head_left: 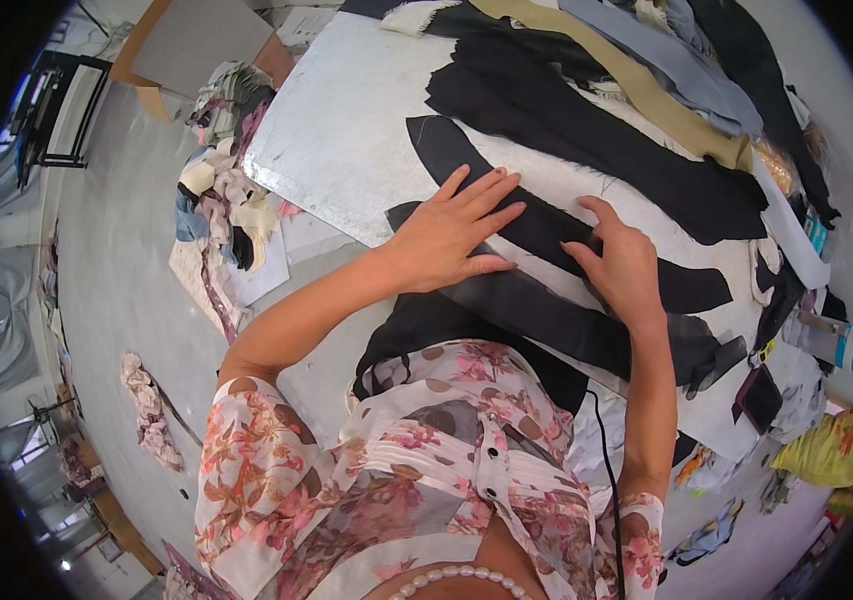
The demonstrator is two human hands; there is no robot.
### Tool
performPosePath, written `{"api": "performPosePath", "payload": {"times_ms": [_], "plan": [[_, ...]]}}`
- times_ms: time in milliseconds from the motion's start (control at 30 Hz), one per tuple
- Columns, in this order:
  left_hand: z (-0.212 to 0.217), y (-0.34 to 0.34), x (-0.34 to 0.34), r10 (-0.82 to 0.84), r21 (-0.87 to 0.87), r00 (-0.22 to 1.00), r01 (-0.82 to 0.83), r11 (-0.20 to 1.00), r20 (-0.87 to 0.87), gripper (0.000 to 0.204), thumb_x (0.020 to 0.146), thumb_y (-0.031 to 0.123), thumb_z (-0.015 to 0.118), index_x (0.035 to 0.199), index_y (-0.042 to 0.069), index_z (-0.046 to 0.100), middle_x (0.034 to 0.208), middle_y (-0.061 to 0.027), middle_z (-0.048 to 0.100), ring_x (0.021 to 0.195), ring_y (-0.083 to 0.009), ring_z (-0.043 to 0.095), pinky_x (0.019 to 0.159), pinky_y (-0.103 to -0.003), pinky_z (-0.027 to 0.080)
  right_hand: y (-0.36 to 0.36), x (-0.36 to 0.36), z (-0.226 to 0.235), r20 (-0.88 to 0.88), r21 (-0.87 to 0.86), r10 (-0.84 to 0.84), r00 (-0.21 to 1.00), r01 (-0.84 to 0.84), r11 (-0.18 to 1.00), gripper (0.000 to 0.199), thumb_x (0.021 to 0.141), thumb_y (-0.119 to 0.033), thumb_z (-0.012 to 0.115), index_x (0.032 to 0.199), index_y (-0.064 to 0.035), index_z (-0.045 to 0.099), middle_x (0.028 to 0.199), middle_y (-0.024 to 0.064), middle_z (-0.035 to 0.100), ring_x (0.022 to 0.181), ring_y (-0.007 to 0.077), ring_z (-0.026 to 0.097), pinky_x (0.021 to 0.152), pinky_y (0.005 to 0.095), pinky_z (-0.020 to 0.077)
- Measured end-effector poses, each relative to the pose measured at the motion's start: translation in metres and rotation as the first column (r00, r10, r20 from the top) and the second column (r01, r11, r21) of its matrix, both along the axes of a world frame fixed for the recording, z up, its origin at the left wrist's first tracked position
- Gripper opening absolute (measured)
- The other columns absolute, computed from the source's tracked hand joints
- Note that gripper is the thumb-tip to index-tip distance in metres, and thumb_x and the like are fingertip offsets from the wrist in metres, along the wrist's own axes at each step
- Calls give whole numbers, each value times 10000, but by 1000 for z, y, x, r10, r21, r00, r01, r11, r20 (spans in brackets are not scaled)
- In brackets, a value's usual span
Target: The person arranges several black fabric strips on a white table surface. They smooth and reposition the strips repeatedly, occasionally lifting and folding them to adjust placement. The workspace contains additional fabric scraps and tools nearby.
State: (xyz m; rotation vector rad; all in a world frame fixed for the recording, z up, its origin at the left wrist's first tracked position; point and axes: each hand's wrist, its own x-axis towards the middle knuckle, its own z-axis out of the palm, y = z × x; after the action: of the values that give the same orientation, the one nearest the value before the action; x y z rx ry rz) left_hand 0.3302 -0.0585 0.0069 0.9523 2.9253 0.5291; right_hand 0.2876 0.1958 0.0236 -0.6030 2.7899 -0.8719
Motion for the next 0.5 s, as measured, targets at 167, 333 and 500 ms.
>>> {"api": "performPosePath", "payload": {"times_ms": [167, 333, 500], "plan": [[13, 10, 3, 46, -65, 999, -45, 997, 23, 714, 921, 526, 558, 1467, 84, 429, 1597, -155, 248, 1484, -315, 225, 1196, -542, 144, 20, 1, -3, 43, -3, -46, 998, 46, 999, 569, 740, -178, 802, 1260, -102, 584, 734, 141, 659, 703, 345, 652, 661, 421, 500], [6, 34, 7, -139, 3, 984, 140, 990, 108, 748, 897, 543, 580, 1475, 97, 418, 1600, -159, 243, 1485, -319, 230, 1186, -569, 146, 23, 5, -3, -40, -42, -51, 998, 49, 998, 582, 729, -149, 805, 1268, -99, 593, 722, 118, 657, 651, 310, 638, 649, 388, 498], [7, 25, 3, -162, -5, 981, 164, 986, 110, 733, 895, 533, 587, 1463, 97, 431, 1590, -160, 265, 1481, -316, 241, 1185, -570, 150, 67, 0, 3, 293, -153, -171, 941, 222, 963, 578, 734, -99, 787, 1277, -79, 593, 685, 86, 611, 605, 223, 589, 615, 334, 463]]}}
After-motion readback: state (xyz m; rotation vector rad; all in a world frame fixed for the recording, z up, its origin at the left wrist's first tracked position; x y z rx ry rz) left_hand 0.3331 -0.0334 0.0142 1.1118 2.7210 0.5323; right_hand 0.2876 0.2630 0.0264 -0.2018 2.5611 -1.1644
